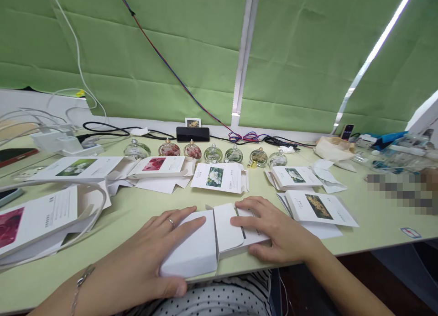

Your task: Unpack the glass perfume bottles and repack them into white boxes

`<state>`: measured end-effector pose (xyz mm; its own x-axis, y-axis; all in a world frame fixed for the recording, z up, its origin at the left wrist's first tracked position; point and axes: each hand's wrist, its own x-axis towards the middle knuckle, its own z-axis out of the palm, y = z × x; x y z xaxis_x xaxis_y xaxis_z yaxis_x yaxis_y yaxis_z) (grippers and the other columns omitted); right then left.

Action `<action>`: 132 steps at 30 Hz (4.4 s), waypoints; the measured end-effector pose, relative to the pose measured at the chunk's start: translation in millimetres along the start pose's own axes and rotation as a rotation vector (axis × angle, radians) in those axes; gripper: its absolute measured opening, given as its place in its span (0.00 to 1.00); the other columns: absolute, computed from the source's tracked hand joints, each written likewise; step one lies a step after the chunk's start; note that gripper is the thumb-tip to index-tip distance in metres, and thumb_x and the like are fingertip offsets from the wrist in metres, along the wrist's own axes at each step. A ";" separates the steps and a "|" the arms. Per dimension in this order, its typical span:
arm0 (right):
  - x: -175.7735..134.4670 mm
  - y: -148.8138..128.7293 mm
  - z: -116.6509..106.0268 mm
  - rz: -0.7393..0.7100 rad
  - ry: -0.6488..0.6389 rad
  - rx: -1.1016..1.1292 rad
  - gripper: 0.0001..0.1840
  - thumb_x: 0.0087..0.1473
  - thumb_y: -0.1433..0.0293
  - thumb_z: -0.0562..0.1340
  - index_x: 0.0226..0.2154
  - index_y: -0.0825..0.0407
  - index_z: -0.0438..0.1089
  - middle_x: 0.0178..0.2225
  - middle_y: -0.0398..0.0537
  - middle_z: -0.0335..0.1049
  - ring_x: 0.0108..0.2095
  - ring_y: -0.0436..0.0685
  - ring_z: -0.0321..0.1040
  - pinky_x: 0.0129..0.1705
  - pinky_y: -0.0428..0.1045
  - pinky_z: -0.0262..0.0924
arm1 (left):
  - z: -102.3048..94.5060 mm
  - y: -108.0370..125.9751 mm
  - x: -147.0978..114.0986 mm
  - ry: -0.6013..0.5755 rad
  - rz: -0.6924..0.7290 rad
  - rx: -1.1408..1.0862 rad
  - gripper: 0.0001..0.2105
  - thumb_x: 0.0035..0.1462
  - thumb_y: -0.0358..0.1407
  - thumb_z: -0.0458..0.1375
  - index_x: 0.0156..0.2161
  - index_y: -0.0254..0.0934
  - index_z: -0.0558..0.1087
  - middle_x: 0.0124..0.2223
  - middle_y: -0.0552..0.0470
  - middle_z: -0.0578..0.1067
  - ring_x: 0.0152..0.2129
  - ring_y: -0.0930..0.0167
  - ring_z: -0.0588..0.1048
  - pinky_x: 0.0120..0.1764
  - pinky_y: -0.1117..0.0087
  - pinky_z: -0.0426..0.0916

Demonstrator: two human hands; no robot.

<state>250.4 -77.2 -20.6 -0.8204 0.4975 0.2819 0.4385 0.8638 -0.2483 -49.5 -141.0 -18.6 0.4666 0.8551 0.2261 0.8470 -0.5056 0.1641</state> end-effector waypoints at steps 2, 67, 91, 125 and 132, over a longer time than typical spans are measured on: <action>0.0 -0.5 -0.7 -0.008 -0.003 0.003 0.29 0.51 0.64 0.60 0.56 0.43 0.59 0.58 0.52 0.54 0.58 0.63 0.49 0.58 0.62 0.51 | -0.6 0.9 1.2 0.016 0.001 -0.006 0.35 0.49 0.59 0.54 0.61 0.54 0.57 0.62 0.50 0.62 0.56 0.56 0.63 0.51 0.58 0.63; 3.2 -7.3 4.3 -0.220 0.111 -0.161 0.22 0.53 0.75 0.52 0.51 0.49 0.64 0.54 0.43 0.67 0.62 0.53 0.50 0.65 0.57 0.38 | 5.6 -22.7 0.2 0.023 -0.041 -0.118 0.30 0.53 0.45 0.55 0.61 0.47 0.57 0.60 0.50 0.62 0.53 0.61 0.65 0.53 0.65 0.63; 1.0 4.8 -4.1 0.600 -0.058 -0.187 0.52 0.40 0.36 0.55 0.64 0.39 0.45 0.66 0.51 0.43 0.63 0.77 0.42 0.58 0.70 0.49 | 0.0 -17.6 1.5 0.003 -0.098 -0.147 0.34 0.45 0.40 0.57 0.60 0.48 0.57 0.59 0.51 0.61 0.52 0.60 0.65 0.51 0.65 0.64; 2.2 -0.3 -3.4 0.532 0.188 0.073 0.37 0.47 0.48 0.61 0.57 0.45 0.58 0.56 0.53 0.58 0.58 0.66 0.54 0.57 0.63 0.55 | -16.5 -27.7 0.6 -0.012 -0.030 -0.243 0.34 0.48 0.56 0.56 0.61 0.51 0.58 0.63 0.51 0.58 0.57 0.57 0.62 0.54 0.61 0.63; 4.6 6.3 7.0 0.686 0.216 -0.202 0.31 0.52 0.52 0.57 0.55 0.51 0.61 0.56 0.58 0.59 0.57 0.71 0.53 0.55 0.66 0.53 | -5.8 -20.2 -11.9 -0.058 -0.001 -0.128 0.46 0.36 0.55 0.64 0.63 0.51 0.55 0.63 0.51 0.60 0.56 0.53 0.63 0.56 0.56 0.61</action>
<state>246.8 -70.0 -27.4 -0.2573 0.9166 0.3059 0.9020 0.3413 -0.2642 -73.7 -141.6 -19.0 0.4832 0.8587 0.1705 0.8098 -0.5124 0.2858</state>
